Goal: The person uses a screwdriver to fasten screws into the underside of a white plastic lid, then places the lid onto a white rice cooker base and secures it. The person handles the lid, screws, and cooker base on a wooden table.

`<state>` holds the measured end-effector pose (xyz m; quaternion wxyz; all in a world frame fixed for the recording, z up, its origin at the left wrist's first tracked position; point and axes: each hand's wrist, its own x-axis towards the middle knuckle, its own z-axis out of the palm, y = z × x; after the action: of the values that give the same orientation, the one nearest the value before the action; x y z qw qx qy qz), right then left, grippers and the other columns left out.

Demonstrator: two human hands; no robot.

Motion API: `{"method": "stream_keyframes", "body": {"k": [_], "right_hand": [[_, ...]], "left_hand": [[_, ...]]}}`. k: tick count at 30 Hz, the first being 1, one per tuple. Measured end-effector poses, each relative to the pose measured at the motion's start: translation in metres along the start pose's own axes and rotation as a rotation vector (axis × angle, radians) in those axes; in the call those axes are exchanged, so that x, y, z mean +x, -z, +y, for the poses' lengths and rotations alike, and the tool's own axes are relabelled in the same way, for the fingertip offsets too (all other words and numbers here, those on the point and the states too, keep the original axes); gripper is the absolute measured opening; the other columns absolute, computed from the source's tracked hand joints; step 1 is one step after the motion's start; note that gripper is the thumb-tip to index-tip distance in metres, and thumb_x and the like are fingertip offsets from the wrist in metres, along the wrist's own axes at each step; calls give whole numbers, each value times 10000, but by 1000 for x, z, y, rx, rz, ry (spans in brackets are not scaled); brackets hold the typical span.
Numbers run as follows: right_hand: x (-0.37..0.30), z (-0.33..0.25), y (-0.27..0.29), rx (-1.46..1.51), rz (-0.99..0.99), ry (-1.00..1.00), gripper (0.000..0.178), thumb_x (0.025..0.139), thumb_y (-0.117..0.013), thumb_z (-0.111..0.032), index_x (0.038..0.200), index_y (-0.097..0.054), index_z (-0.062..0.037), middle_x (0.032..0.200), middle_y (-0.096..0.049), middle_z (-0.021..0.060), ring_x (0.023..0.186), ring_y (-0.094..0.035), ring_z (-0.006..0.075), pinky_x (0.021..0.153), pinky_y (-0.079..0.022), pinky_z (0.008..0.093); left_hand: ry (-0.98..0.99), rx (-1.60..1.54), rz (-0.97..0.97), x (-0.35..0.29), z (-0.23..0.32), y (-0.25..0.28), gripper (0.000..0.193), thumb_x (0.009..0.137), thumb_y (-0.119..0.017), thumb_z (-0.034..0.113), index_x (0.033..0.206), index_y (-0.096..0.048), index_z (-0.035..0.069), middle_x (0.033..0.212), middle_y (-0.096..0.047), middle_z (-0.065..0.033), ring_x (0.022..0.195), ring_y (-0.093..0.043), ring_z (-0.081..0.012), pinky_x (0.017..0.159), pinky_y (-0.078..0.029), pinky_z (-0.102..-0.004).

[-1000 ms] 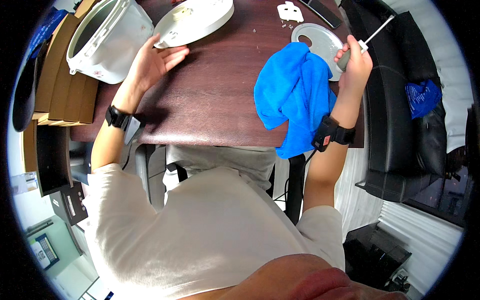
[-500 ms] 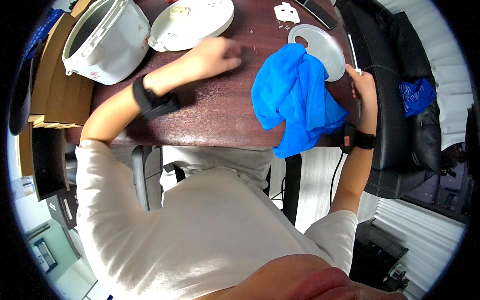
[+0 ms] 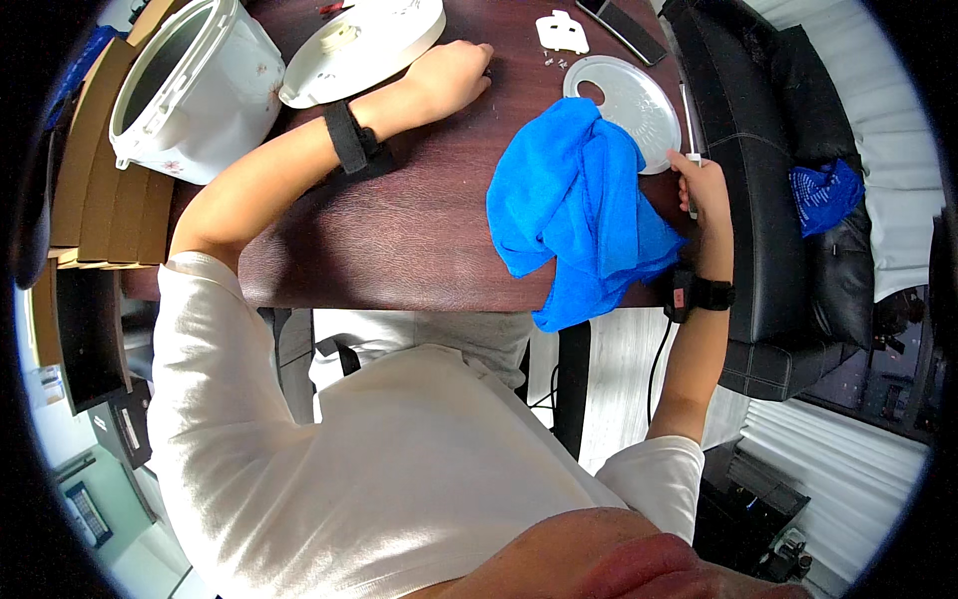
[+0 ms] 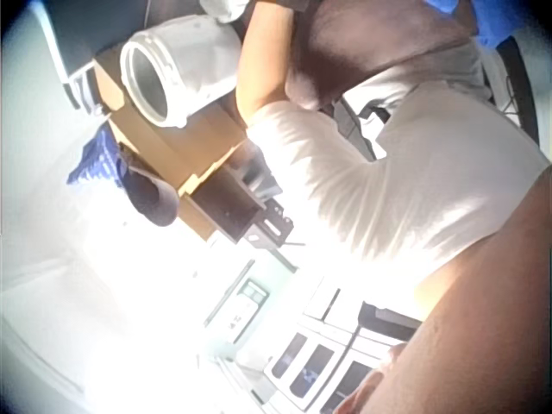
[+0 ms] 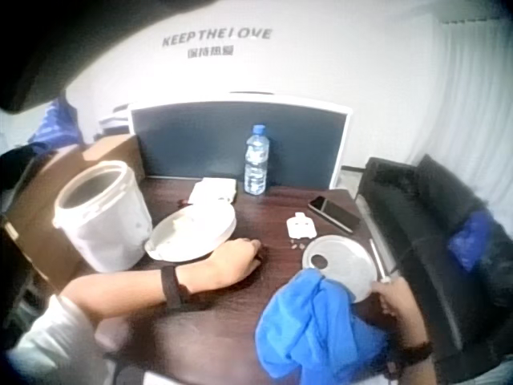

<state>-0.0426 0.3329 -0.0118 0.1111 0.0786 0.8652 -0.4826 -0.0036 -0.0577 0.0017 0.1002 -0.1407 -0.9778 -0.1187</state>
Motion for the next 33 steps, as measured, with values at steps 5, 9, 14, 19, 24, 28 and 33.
{"method": "stream_keyframes", "body": {"k": [5, 9, 14, 19, 24, 28, 33], "right_hand": [[7, -2, 2, -24, -20, -39, 362, 774, -749, -346, 702, -528, -68, 521, -472, 3, 397, -461, 114, 357, -381, 279], [7, 0, 4, -3, -7, -58, 337, 777, -746, -341, 722, -551, -71, 497, -464, -6, 383, -447, 102, 352, -362, 265], [3, -5, 10, 71, -85, -55, 367, 767, -747, -371, 764, -557, -57, 482, -440, -1, 384, -439, 113, 363, -357, 284], [2, -3, 13, 130, -96, -51, 369, 775, -736, -391, 775, -557, -68, 476, -442, -2, 376, -422, 112, 372, -356, 285], [0, -4, 13, 165, -112, -51, 342, 794, -722, -390, 776, -566, -86, 476, -449, -16, 371, -419, 96, 368, -347, 270], [-2, -6, 12, 162, -91, -58, 304, 828, -699, -368, 761, -579, -97, 469, -457, -35, 362, -420, 69, 359, -338, 239], [4, 0, 15, 186, -119, -48, 369, 782, -725, -409, 792, -568, -74, 483, -449, -9, 372, -417, 103, 368, -357, 288]], "left_hand": [[-19, -30, 33, 8, 2, -8, 144, 831, -599, 101, 903, -645, -15, 912, -662, -214, 874, -647, -374, 774, -529, -437], [-13, -18, 59, 12, 0, -13, 112, 824, -580, 65, 838, -662, -10, 877, -664, -215, 855, -651, -372, 763, -530, -433], [-21, -98, 130, 12, -9, -17, 127, 825, -570, 56, 862, -669, -14, 874, -666, -218, 842, -654, -368, 759, -531, -428], [10, -196, 183, 22, -11, -19, 144, 844, -605, 101, 927, -653, -8, 820, -656, -199, 757, -660, -292, 693, -526, -372], [297, -912, -3, 32, -1, -15, 137, 866, -623, 72, 962, -646, -24, 810, -673, -113, 675, -650, -178, 633, -550, -295], [370, -1365, -91, 34, 4, -14, 171, 886, -618, 68, 1038, -606, -12, 867, -624, -37, 718, -593, -104, 641, -514, -237], [265, -1547, -145, 32, 12, -6, 209, 886, -627, 60, 1078, -599, -15, 895, -634, -52, 793, -620, -112, 725, -545, -245]]}}
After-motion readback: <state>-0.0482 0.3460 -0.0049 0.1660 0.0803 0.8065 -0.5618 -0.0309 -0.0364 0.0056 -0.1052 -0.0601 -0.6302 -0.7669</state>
